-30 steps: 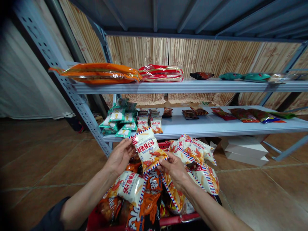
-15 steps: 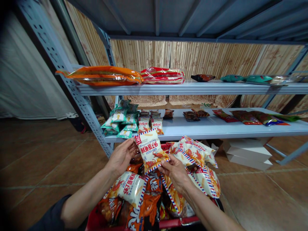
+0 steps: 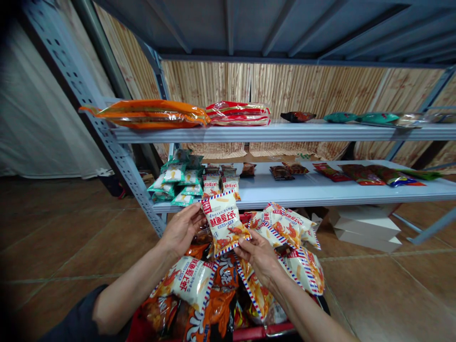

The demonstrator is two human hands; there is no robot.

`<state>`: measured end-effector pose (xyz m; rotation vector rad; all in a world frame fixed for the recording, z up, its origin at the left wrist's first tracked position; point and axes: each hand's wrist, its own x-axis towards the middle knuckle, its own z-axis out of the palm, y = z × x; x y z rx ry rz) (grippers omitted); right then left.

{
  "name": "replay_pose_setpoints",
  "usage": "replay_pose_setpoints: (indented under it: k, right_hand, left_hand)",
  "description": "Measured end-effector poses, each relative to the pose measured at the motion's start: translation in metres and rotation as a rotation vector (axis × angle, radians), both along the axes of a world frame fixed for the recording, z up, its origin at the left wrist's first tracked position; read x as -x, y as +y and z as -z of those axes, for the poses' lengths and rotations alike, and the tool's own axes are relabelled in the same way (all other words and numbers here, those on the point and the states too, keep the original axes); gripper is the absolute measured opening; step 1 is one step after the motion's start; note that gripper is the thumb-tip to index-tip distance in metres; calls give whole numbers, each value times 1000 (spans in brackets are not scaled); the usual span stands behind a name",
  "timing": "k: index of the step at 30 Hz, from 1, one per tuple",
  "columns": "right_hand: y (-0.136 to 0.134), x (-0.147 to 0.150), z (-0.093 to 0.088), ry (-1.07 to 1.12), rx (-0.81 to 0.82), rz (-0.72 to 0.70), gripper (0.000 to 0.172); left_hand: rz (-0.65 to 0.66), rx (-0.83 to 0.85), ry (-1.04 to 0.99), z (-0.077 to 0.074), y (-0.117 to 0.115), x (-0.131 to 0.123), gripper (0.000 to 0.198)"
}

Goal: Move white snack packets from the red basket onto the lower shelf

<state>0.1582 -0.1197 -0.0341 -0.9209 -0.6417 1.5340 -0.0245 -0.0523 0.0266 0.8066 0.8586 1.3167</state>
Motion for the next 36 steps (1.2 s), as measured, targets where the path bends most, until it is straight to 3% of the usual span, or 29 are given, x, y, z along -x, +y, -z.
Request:
replay_pose_setpoints:
  k: [16,23,36]
  right_hand:
    - [2,0,-11,60,-34,-12,28]
    - [-8,-3,-17,63,-101,-46,21]
    - [-26,-5,-26,93,-132,-28,30]
  left_hand:
    - [-10,-55,113,-24,1,-4,18]
    - [-12,-104,146,-39,-12,-9,19]
    - [-29,-146,171,-65,-37,-21,14]
